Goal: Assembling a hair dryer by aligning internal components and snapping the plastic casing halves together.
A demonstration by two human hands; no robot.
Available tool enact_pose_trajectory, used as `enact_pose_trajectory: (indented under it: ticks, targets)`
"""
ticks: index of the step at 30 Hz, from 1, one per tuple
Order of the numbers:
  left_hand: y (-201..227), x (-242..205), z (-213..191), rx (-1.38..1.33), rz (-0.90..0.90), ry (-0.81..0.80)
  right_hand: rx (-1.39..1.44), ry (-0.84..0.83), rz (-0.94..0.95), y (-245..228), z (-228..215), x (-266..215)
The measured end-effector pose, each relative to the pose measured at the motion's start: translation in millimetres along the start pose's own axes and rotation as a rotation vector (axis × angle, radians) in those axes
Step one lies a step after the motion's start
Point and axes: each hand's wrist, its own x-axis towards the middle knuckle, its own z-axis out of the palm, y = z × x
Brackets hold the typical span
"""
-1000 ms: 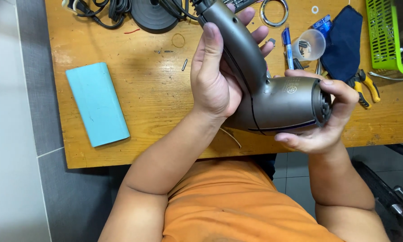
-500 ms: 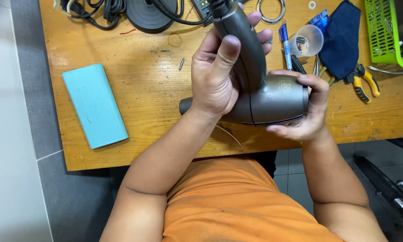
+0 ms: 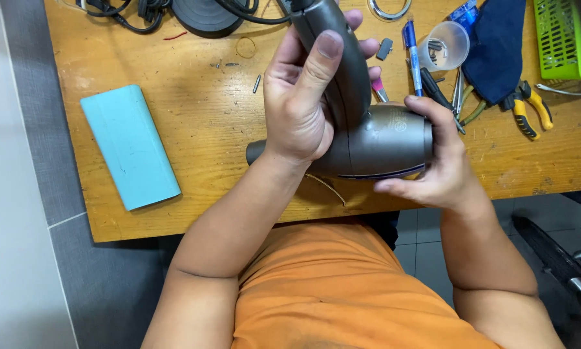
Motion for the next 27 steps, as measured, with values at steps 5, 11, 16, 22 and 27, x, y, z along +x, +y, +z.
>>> enact_pose_trajectory:
  ticks: [5, 11, 16, 22, 27]
  targets:
    - [0.9, -25.6, 2.0, 0.243, -0.094, -0.201, 0.253, -0.182, -0.003, -36.2, -12.7, 33.9]
    - [-5.4, -38.9, 2.6, 0.520, -0.043, -0.177, -0.237, -0.379, -0.067, -37.7, 9.0, 47.3]
    - [4.2, -42.0, 21.9, 0.665, -0.032, -0.110, -0.371, -0.341, -0.012, -57.0, 21.3, 45.0]
    - [31.4, -44.3, 44.2, 0.866, -0.030, -0.097, -0.115, -0.403, -0.107, -54.8, 6.7, 45.1]
    - [46.8, -59.2, 51.4, 1.074, -0.032, -0.200, 0.644, -0.292, 0.008, -30.2, 15.9, 55.4]
